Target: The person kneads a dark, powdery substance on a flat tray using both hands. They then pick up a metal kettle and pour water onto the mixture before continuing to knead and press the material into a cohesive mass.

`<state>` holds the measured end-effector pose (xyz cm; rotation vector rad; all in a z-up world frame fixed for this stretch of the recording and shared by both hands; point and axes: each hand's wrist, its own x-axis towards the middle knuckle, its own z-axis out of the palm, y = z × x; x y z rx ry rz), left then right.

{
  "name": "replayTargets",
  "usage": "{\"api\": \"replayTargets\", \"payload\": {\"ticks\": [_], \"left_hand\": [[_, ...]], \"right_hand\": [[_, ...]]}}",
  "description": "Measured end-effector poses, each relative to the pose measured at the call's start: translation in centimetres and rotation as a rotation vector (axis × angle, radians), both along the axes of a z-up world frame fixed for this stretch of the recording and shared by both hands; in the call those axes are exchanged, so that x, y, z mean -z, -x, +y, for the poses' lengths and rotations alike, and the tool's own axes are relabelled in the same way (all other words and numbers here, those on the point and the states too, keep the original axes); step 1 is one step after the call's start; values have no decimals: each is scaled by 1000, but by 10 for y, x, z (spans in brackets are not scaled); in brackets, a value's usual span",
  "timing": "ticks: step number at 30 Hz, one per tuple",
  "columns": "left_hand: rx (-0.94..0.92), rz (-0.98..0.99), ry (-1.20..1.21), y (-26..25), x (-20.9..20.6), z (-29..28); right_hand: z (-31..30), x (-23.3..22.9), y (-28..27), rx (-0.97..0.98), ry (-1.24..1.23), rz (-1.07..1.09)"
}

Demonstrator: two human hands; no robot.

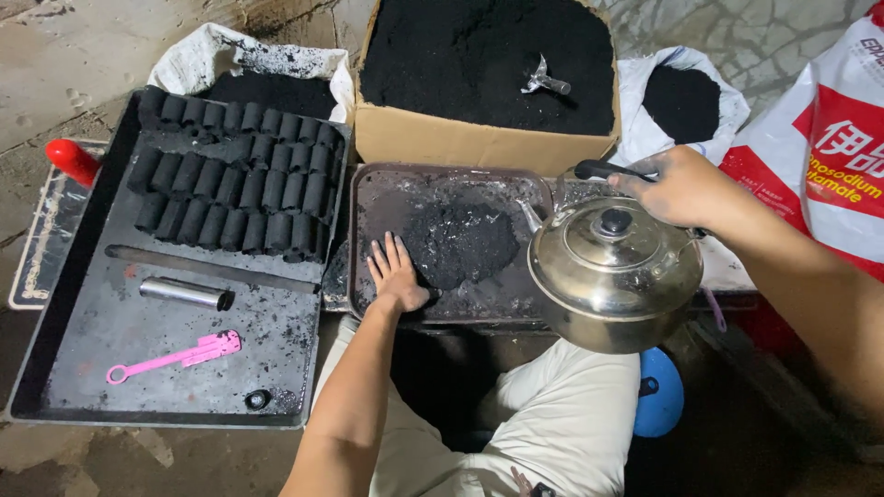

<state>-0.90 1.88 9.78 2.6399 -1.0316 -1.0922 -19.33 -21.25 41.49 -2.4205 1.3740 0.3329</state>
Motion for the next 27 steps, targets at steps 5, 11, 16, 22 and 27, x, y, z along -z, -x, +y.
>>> {"api": "replayTargets", "payload": {"ticks": [5,11,16,22,27], "left_hand": [[5,-2,0,1,-4,0],[8,-25,-9,1,4,-1],[-10,-25,7,1,8,-1],[-5,-10,-3,1,-3,1],[-2,-28,8,1,8,0]], "right_hand": [[-2,-2,14,-11,21,17],[18,-17,20,21,2,28],[37,-25,22,64,-16,112],[50,-26,23,61,-45,138],[65,-27,18,22,-75,135]]}}
